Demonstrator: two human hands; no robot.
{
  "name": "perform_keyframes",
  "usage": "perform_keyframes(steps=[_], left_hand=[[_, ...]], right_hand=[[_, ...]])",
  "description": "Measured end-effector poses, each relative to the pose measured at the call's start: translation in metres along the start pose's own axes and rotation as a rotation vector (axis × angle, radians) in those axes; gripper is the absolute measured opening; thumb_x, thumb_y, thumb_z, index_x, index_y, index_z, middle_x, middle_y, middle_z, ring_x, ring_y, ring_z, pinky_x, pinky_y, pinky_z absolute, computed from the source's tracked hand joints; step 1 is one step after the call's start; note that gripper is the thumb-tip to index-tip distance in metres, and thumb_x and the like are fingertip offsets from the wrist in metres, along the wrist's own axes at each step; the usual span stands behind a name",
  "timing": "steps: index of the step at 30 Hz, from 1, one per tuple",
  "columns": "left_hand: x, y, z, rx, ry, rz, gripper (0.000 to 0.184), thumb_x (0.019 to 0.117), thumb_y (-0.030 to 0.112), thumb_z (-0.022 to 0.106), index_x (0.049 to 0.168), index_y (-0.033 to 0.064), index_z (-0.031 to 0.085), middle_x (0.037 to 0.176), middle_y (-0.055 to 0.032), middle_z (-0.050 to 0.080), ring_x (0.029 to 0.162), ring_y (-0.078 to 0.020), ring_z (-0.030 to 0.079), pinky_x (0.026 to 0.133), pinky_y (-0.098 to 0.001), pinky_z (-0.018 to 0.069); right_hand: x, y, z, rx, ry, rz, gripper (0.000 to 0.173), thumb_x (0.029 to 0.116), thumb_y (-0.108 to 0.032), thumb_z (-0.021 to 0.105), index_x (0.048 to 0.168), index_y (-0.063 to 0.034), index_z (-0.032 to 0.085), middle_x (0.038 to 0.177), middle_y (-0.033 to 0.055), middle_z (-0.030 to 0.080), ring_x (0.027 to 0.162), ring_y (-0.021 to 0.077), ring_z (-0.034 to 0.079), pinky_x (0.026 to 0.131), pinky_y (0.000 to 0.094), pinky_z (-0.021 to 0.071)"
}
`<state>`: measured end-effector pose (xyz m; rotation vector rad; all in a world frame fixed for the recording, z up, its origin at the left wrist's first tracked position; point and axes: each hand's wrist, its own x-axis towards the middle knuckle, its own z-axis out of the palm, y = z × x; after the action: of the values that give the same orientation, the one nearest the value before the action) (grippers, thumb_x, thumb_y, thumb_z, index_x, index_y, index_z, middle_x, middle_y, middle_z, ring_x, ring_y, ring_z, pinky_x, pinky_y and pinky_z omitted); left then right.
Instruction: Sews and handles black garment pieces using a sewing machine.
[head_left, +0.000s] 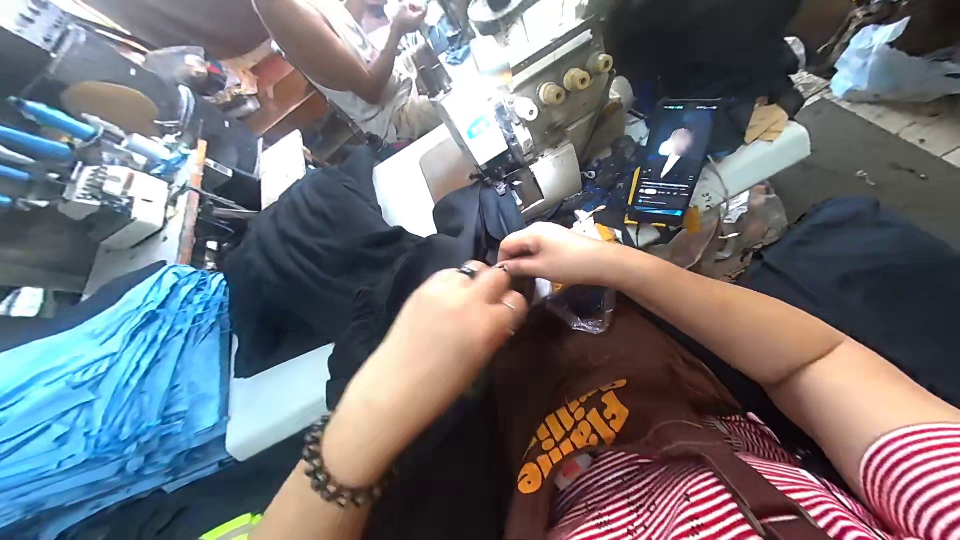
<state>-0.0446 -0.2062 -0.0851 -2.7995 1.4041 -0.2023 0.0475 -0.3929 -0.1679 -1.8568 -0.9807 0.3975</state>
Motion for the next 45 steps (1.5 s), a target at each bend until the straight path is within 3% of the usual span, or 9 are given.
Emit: perform_keyframes(steps=[5, 8, 11, 15, 21, 23, 27, 38, 45], left_hand=[[0.018, 0.02, 0.009, 0.027, 0.089, 0.085, 0.017, 0.097, 0.003, 0.055, 0.092, 0.0049, 0.071, 0.091, -0.0135, 0.069, 0.078, -0.03, 0.069, 0.066, -0.0441, 0.057], [0.013, 0.002, 0.005, -0.18, 0.164, -0.067, 0.027, 0.0953, 0.021, 0.069, 0.116, 0.005, 0.065, 0.117, -0.0177, 0.063, 0.085, -0.0295, 0.069, 0.066, -0.0428, 0.0582], [0.002, -0.012, 0.004, -0.31, 0.065, -0.168, 0.059, 0.0869, 0.047, 0.075, 0.128, 0.007, 0.06, 0.127, -0.0124, 0.062, 0.096, -0.0215, 0.066, 0.076, -0.0384, 0.0581], [-0.019, -0.029, -0.01, -0.204, 0.002, -0.181, 0.048, 0.0937, 0.058, 0.06, 0.08, 0.0123, 0.07, 0.084, 0.0004, 0.064, 0.081, -0.0164, 0.061, 0.07, -0.0384, 0.0496], [-0.051, -0.071, -0.035, -0.445, 0.168, -0.139, 0.039, 0.1008, 0.048, 0.06, 0.075, 0.0185, 0.067, 0.09, 0.0051, 0.07, 0.121, -0.0169, 0.061, 0.119, -0.0561, 0.029], [-0.056, -0.082, -0.032, -0.552, 0.207, -0.108, 0.041, 0.1021, 0.047, 0.059, 0.072, 0.0195, 0.061, 0.085, 0.0065, 0.067, 0.113, -0.0137, 0.065, 0.119, -0.0533, 0.033], [-0.055, -0.093, -0.027, -0.679, 0.221, -0.027, 0.041, 0.1036, 0.046, 0.056, 0.073, 0.0193, 0.054, 0.077, 0.007, 0.058, 0.097, -0.0087, 0.062, 0.106, -0.0402, 0.0438], [-0.042, -0.093, -0.039, -0.711, 0.192, 0.028, 0.044, 0.1021, 0.047, 0.058, 0.068, 0.0192, 0.052, 0.069, 0.0076, 0.052, 0.083, -0.0056, 0.057, 0.096, -0.0364, 0.042], [-0.016, -0.1, -0.054, -0.663, 0.099, 0.09, 0.044, 0.1035, 0.048, 0.054, 0.07, 0.0195, 0.053, 0.071, 0.0071, 0.054, 0.085, -0.005, 0.057, 0.098, -0.0368, 0.0404]], right_hand=[[-0.022, -0.021, 0.013, 0.3, 0.022, 0.035, 0.015, 0.098, 0.001, 0.058, 0.087, -0.0002, 0.068, 0.076, 0.0038, 0.062, 0.07, 0.0064, 0.058, 0.064, 0.025, 0.0481], [-0.04, -0.028, 0.012, 0.481, 0.039, 0.012, 0.017, 0.1037, -0.007, 0.055, 0.098, -0.0007, 0.07, 0.085, -0.0017, 0.066, 0.079, -0.0028, 0.06, 0.073, 0.0167, 0.051], [-0.049, -0.046, 0.016, 0.157, 0.066, -0.083, 0.025, 0.1058, -0.016, 0.052, 0.106, -0.0008, 0.072, 0.102, 0.0064, 0.069, 0.097, 0.0085, 0.065, 0.088, 0.0291, 0.0533], [-0.038, -0.046, 0.027, 0.004, 0.166, -0.251, 0.022, 0.1039, -0.009, 0.054, 0.11, -0.0024, 0.073, 0.104, 0.0064, 0.069, 0.099, 0.0138, 0.065, 0.09, 0.0354, 0.0529], [0.014, 0.024, 0.012, -0.436, 0.481, -0.406, 0.013, 0.0973, -0.017, 0.066, 0.097, -0.0101, 0.077, 0.107, 0.0109, 0.07, 0.105, 0.0286, 0.064, 0.098, 0.05, 0.0461], [0.031, 0.062, -0.006, -0.662, 0.549, -0.338, 0.015, 0.0985, -0.018, 0.064, 0.101, -0.0119, 0.077, 0.112, 0.0156, 0.071, 0.108, 0.0368, 0.065, 0.098, 0.0598, 0.0453], [0.052, 0.088, -0.031, -0.743, 0.546, -0.273, 0.017, 0.1016, -0.018, 0.062, 0.102, -0.0077, 0.076, 0.109, 0.0204, 0.066, 0.098, 0.0389, 0.065, 0.085, 0.0545, 0.0492], [0.066, 0.005, -0.009, -0.077, 0.262, -0.581, 0.007, 0.092, -0.004, 0.071, 0.098, -0.0037, 0.075, 0.111, 0.0105, 0.071, 0.102, 0.0171, 0.069, 0.085, 0.0331, 0.0591], [0.041, -0.015, -0.012, -0.053, 0.26, -0.485, 0.014, 0.0962, -0.012, 0.067, 0.103, -0.0047, 0.077, 0.095, 0.0047, 0.071, 0.089, 0.0106, 0.067, 0.079, 0.0268, 0.0566]])
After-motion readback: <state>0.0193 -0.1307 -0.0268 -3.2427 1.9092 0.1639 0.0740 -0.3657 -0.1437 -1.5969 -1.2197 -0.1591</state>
